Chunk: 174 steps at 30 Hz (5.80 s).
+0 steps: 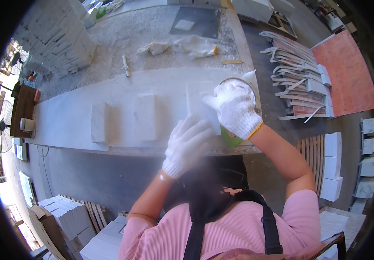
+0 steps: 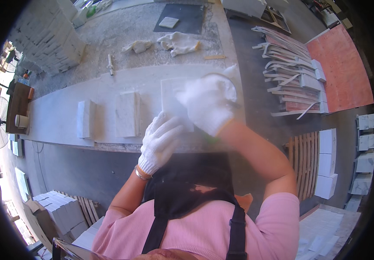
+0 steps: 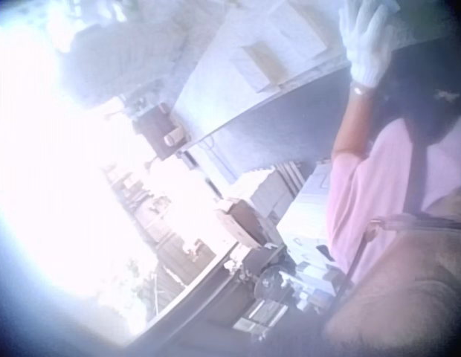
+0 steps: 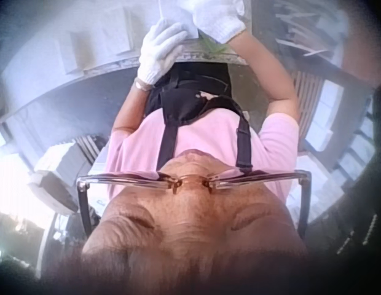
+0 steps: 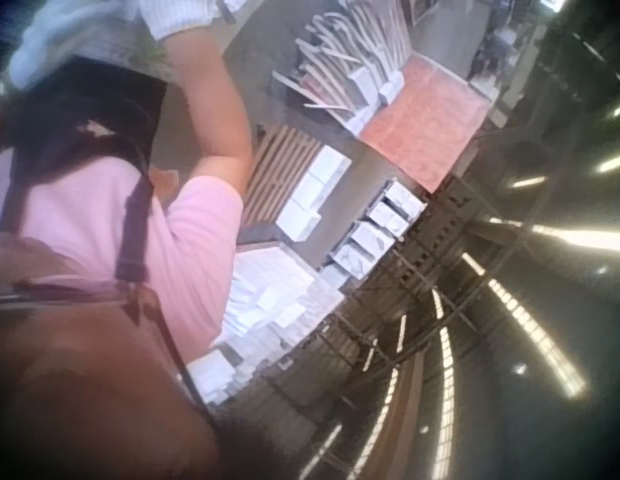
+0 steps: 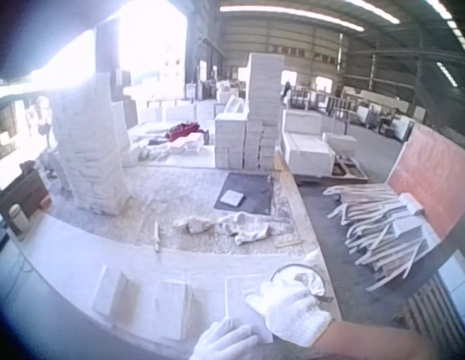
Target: The person applies a white paste to the edges of small rectangular tiles using a small metal spatula. They pick up each tile, spread the paste along the edges, and place the tile back on the workbench. The process is repeated for multiple tiles.
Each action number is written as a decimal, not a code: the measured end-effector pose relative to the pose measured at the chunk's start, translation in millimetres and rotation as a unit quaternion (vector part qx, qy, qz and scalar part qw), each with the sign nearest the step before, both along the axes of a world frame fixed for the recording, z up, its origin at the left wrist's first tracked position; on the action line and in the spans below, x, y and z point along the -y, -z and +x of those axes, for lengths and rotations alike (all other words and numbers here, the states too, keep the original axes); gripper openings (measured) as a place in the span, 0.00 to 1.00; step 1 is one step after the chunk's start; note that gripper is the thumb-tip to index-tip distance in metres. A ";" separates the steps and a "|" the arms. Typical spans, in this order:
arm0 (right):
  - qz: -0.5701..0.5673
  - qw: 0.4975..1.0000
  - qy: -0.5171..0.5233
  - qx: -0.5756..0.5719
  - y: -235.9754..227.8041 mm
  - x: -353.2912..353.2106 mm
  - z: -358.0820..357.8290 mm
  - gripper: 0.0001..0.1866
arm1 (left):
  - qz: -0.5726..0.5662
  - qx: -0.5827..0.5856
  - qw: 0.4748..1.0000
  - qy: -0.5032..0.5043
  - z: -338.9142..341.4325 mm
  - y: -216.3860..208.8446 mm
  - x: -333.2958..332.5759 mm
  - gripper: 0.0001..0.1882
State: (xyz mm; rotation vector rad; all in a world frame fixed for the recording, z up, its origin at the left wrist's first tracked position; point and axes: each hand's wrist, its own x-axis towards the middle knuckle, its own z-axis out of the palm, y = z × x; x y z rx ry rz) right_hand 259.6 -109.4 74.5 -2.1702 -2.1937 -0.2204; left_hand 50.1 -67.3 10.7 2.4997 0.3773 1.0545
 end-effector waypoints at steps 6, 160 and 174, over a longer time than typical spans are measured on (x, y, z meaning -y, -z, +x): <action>0.051 0.999 -0.012 0.000 0.5 -1.8 0.7 0.15 | -0.089 -0.031 0.995 0.040 -3.1 -4.6 1.1 0.24; 0.026 0.685 0.247 -0.685 64.4 103.8 -37.3 0.24 | -0.644 -0.003 0.765 -0.020 -47.0 6.1 13.4 0.31; -0.039 0.617 0.247 -0.746 60.6 133.3 -34.3 0.19 | -0.742 0.034 0.669 0.010 -63.6 16.8 27.2 0.30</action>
